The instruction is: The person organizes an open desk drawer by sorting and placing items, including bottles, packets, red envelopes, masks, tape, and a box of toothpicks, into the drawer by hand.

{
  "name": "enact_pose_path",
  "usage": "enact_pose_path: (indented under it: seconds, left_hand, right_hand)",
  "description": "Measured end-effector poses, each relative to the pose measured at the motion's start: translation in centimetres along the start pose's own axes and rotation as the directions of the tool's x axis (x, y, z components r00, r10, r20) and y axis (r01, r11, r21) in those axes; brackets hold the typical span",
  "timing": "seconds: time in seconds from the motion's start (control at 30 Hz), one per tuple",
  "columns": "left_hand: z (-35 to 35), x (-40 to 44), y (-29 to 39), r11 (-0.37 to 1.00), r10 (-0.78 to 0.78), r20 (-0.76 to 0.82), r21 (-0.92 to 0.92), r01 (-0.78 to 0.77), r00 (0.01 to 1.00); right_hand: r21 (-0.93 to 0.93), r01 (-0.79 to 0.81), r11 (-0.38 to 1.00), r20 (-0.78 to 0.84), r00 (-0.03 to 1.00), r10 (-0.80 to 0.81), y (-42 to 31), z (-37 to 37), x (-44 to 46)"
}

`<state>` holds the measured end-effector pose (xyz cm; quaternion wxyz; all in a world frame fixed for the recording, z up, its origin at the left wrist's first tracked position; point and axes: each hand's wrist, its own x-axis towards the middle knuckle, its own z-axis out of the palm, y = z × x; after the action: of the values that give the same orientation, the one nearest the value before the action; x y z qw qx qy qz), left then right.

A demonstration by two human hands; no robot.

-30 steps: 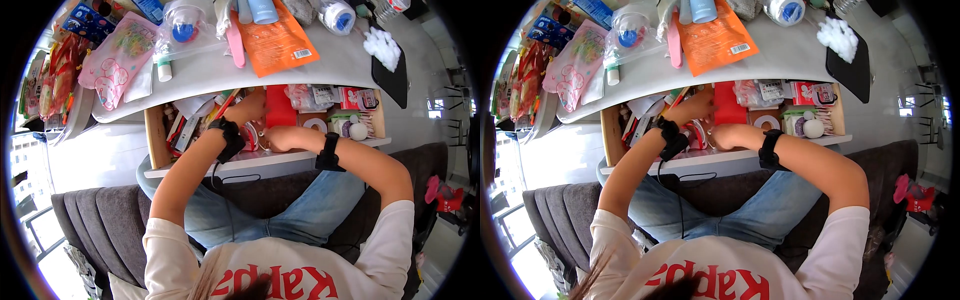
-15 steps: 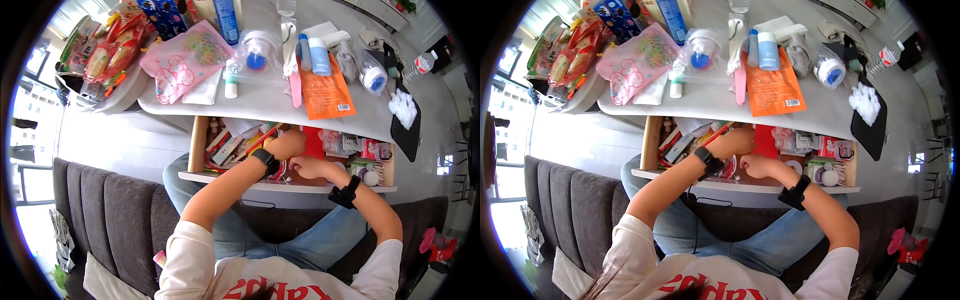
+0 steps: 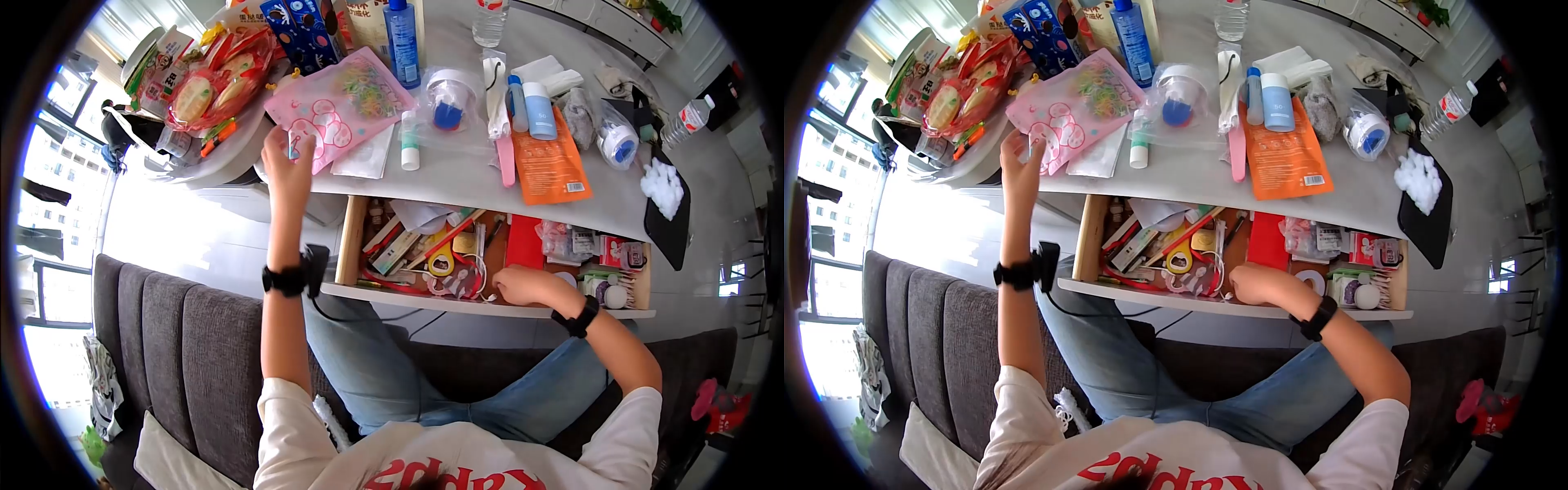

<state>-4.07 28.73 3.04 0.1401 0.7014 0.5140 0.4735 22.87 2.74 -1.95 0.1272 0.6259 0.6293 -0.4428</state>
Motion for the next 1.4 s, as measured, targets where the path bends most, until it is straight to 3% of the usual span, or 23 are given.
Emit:
enact_pose_path:
  seconds: [0.07,0.17,0.27,0.3,0.4,0.43,0.47,0.53,0.67,0.73,0.77,0.87,0.97,1.0,1.07,1.13,1.2,1.3,1.37,1.4]
  left_hand:
    - [2.0,1.6,-4.2,0.962,-0.223,0.041,-0.152,0.226,0.974]
    - [2.9,2.2,-3.4,0.880,-0.100,0.155,-0.448,0.160,0.983]
    - [3.0,3.6,-3.9,0.850,-0.216,0.313,-0.405,0.336,0.925]
    - [2.5,3.1,-0.5,0.789,-0.190,0.217,-0.547,0.280,0.958]
    - [-0.4,3.2,4.0,0.856,-0.034,0.153,-0.505,0.107,0.988]
    - [-2.3,3.3,5.2,0.881,-0.075,0.201,-0.445,0.159,0.977]
    - [-3.5,3.8,4.8,0.935,0.082,0.080,-0.351,-0.049,0.993]
    - [-6.9,3.3,5.9,0.883,0.175,-0.103,-0.424,-0.203,0.979]
    - [-13.7,0.9,6.5,0.907,-0.066,-0.262,-0.419,-0.052,0.963]
    - [-15.5,-0.6,7.8,0.923,-0.118,-0.352,-0.385,-0.029,0.929]
    - [-16.0,-1.1,8.1,0.935,-0.069,-0.423,-0.343,-0.089,0.903]
    - [-17.2,-2.2,7.7,0.918,-0.175,-0.516,-0.394,-0.051,0.838]
    - [-17.6,-2.6,7.0,0.887,-0.228,-0.460,-0.461,-0.011,0.858]
    - [-17.4,-2.7,6.7,0.893,-0.229,-0.420,-0.450,0.018,0.878]
    - [-16.9,-3.0,5.9,0.902,-0.236,-0.335,-0.424,0.078,0.912]
    - [-15.7,-3.2,5.2,0.888,-0.222,-0.247,-0.450,0.091,0.943]
    - [-13.4,-2.8,5.5,0.868,-0.204,-0.200,-0.490,0.083,0.958]
    - [-9.1,-1.2,5.2,0.769,-0.320,-0.112,-0.611,0.189,0.941]
    - [-7.1,-0.5,2.4,0.808,-0.144,0.057,-0.570,0.151,0.988]
    - [-6.1,-0.5,1.9,0.770,-0.129,0.136,-0.610,0.186,0.982]
  right_hand:
    - [-0.076,-0.017,0.997,-0.021,1.000,0.015,0.3,0.0,-0.7]
    - [-0.011,-0.023,1.000,-0.029,0.999,0.023,-2.7,-2.6,-2.7]
    - [-0.001,0.203,0.979,-0.223,0.954,-0.198,-2.5,-2.2,-2.2]
    - [-0.012,0.217,0.976,-0.230,0.950,-0.213,-2.6,-2.2,-2.1]
    - [-0.015,0.257,0.966,-0.253,0.934,-0.253,-3.1,-2.1,-1.9]
    - [0.006,0.267,0.964,-0.267,0.929,-0.256,-3.3,-2.1,-2.1]
    - [0.029,0.278,0.960,-0.283,0.924,-0.258,-3.6,-2.1,-2.3]
    - [0.024,0.339,0.941,-0.367,0.878,-0.307,-4.3,-2.3,-2.9]
    - [-0.031,0.461,0.887,-0.600,0.701,-0.386,-7.6,-4.3,-2.2]
    - [-0.262,0.478,0.839,-0.759,0.434,-0.485,-10.1,-5.3,0.8]
    - [-0.344,0.401,0.849,-0.770,0.397,-0.499,-11.7,-6.2,2.2]
    - [-0.492,0.099,0.865,-0.805,0.327,-0.495,-15.3,-8.5,8.1]
    - [-0.384,-0.083,0.920,-0.876,0.346,-0.335,-16.7,-9.4,13.3]
    - [-0.350,-0.090,0.932,-0.865,0.414,-0.285,-16.9,-9.2,13.6]
    - [-0.383,-0.200,0.902,-0.877,0.386,-0.286,-17.3,-8.7,15.6]
    - [-0.414,-0.248,0.876,-0.901,0.251,-0.354,-17.7,-8.2,15.4]
    - [-0.454,-0.285,0.844,-0.887,0.232,-0.398,-17.8,-7.6,14.1]
    - [-0.472,-0.035,0.881,-0.797,0.444,-0.409,-18.1,-7.4,11.7]
    - [-0.374,0.192,0.907,-0.806,0.416,-0.420,-17.2,-6.2,9.4]
    - [-0.320,0.305,0.897,-0.810,0.402,-0.426,-16.4,-5.4,7.8]
